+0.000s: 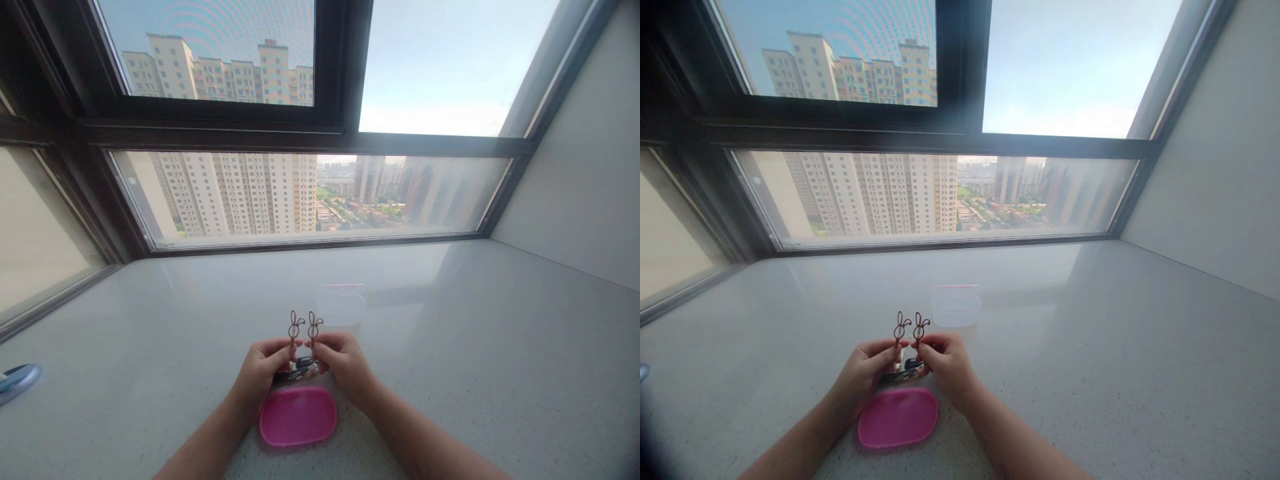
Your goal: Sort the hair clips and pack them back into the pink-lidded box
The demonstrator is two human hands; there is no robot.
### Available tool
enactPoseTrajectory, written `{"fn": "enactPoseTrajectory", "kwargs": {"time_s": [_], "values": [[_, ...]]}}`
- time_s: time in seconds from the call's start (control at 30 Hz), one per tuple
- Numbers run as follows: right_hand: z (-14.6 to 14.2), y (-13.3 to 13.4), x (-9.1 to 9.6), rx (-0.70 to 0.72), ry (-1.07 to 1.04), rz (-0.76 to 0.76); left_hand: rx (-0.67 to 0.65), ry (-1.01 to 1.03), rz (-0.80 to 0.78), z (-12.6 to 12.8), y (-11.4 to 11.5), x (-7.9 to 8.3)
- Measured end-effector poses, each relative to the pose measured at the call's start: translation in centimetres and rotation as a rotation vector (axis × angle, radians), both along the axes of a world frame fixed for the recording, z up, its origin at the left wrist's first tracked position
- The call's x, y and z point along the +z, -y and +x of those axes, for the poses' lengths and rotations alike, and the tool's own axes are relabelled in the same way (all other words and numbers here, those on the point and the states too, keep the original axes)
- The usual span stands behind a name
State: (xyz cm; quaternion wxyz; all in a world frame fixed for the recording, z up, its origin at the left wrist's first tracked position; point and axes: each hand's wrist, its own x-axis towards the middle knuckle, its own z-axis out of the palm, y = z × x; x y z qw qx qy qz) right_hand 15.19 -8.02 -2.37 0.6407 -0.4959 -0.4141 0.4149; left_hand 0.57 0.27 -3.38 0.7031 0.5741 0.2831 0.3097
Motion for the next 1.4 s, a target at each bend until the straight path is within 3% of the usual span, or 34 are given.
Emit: {"fn": "enactPoseTrajectory", "kwargs": {"time_s": [1.4], "values": [[-0.12, 0.07, 0.03, -0.015, -0.005, 0.008, 0.021, 0.02, -0.06, 0.15, 0.36, 0.62]]}}
